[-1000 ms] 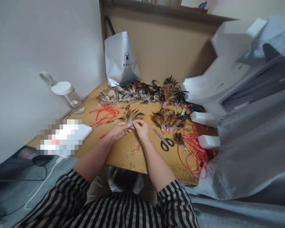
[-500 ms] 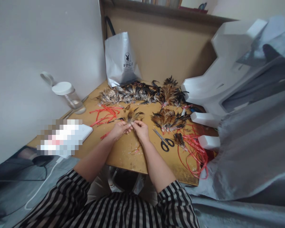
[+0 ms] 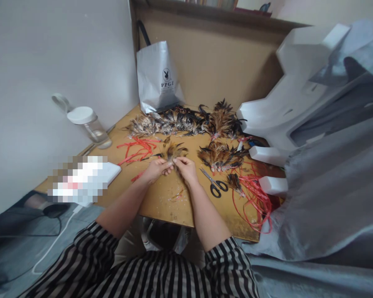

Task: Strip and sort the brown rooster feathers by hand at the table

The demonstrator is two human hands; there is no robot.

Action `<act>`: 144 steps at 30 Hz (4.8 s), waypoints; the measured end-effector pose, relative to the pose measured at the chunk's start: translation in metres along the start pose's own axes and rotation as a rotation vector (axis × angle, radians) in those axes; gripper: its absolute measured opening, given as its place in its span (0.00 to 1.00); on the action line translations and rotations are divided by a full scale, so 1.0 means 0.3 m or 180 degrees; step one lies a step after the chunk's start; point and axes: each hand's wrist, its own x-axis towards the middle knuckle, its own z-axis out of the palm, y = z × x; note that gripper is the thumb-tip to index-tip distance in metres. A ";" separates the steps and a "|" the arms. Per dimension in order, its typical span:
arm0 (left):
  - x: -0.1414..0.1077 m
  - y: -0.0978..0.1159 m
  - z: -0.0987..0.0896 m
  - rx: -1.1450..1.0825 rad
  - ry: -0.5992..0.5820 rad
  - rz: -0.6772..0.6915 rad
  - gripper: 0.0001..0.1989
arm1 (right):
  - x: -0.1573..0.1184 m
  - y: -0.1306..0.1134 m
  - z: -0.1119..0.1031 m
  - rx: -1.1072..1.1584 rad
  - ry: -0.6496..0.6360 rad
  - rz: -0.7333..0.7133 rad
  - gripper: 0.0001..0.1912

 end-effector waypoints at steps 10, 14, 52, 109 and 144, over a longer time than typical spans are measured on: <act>-0.001 0.027 -0.009 -0.0803 0.0601 0.0026 0.15 | -0.012 0.000 -0.050 -0.3209 -0.0049 -0.0841 0.11; -0.003 0.030 -0.004 -0.0812 0.0624 -0.0003 0.15 | -0.032 -0.003 -0.022 -0.3938 -0.0080 -0.0846 0.10; -0.016 0.024 0.015 -0.0629 -0.0036 -0.0241 0.15 | -0.009 0.019 0.018 -0.0064 -0.0021 -0.0319 0.11; -0.006 0.020 0.001 -0.0322 -0.0091 -0.0120 0.14 | -0.004 0.004 -0.017 -0.0819 -0.0019 -0.0800 0.13; -0.026 0.026 0.026 0.1108 0.0011 0.0420 0.09 | -0.015 0.039 0.015 -0.1099 0.0020 -0.0979 0.14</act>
